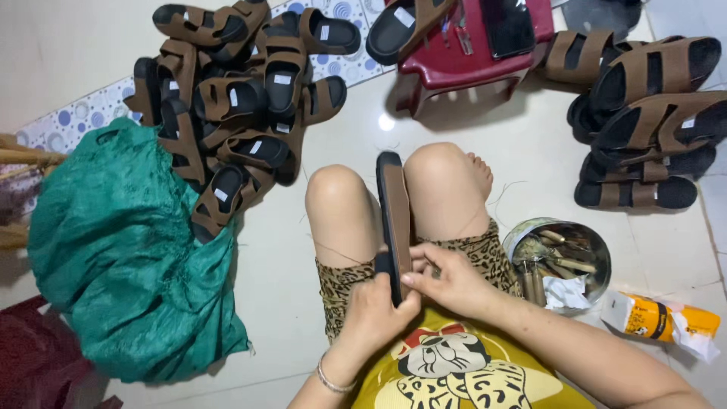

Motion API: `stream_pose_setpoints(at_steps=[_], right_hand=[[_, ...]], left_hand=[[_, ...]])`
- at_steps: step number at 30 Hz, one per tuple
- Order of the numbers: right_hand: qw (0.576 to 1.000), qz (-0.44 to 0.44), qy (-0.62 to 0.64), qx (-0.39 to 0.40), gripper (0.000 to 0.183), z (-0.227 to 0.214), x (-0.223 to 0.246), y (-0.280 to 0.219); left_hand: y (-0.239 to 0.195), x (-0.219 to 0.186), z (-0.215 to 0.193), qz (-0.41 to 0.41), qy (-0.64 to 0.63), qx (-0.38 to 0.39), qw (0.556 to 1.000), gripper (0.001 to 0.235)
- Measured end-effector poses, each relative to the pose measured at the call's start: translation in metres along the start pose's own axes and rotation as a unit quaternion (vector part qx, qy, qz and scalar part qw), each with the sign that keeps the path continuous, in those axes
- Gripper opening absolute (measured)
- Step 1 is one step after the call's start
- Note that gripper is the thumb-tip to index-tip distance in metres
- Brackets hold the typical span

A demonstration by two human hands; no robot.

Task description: The person sits on the floor and sews a brown sandal using a needle and thread. They repeatedly pull the thread through the sole and upper of the sandal to attach or repair it.

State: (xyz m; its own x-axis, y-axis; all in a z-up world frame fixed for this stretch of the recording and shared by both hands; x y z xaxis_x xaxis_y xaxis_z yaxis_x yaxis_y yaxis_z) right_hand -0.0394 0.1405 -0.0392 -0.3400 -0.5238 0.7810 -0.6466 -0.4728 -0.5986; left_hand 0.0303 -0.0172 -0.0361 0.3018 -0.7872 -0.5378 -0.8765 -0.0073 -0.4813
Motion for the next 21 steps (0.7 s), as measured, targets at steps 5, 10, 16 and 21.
stream_pose_setpoints(at_steps=[5,10,16,21], right_hand=[[0.999,0.012,0.032,0.041,0.026,0.002,-0.027,-0.015],[0.984,0.025,0.040,-0.173,0.017,-0.063,-0.023,-0.014],[0.969,-0.069,-0.180,-0.153,0.061,-0.092,-0.028,-0.025],[0.930,-0.137,-0.316,0.125,0.056,-0.053,-0.010,-0.028]], left_hand=[[-0.024,0.018,0.029,-0.058,-0.034,0.024,0.997,0.051],[-0.030,0.036,0.015,-0.119,-0.081,0.039,0.989,0.062],[-0.013,0.093,-0.042,-0.251,-0.392,-0.034,0.885,0.022],[-0.006,0.070,-0.074,-0.068,-0.241,-0.246,0.936,0.056]])
Point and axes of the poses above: each hand's wrist, its own y-axis towards the middle knuckle, its own z-axis out of the palm, x = y × z, the point moved 2 cm from there along y, towards the middle knuckle, and after that the axes turned 2 degrees about -y, right-handed, at the moved point
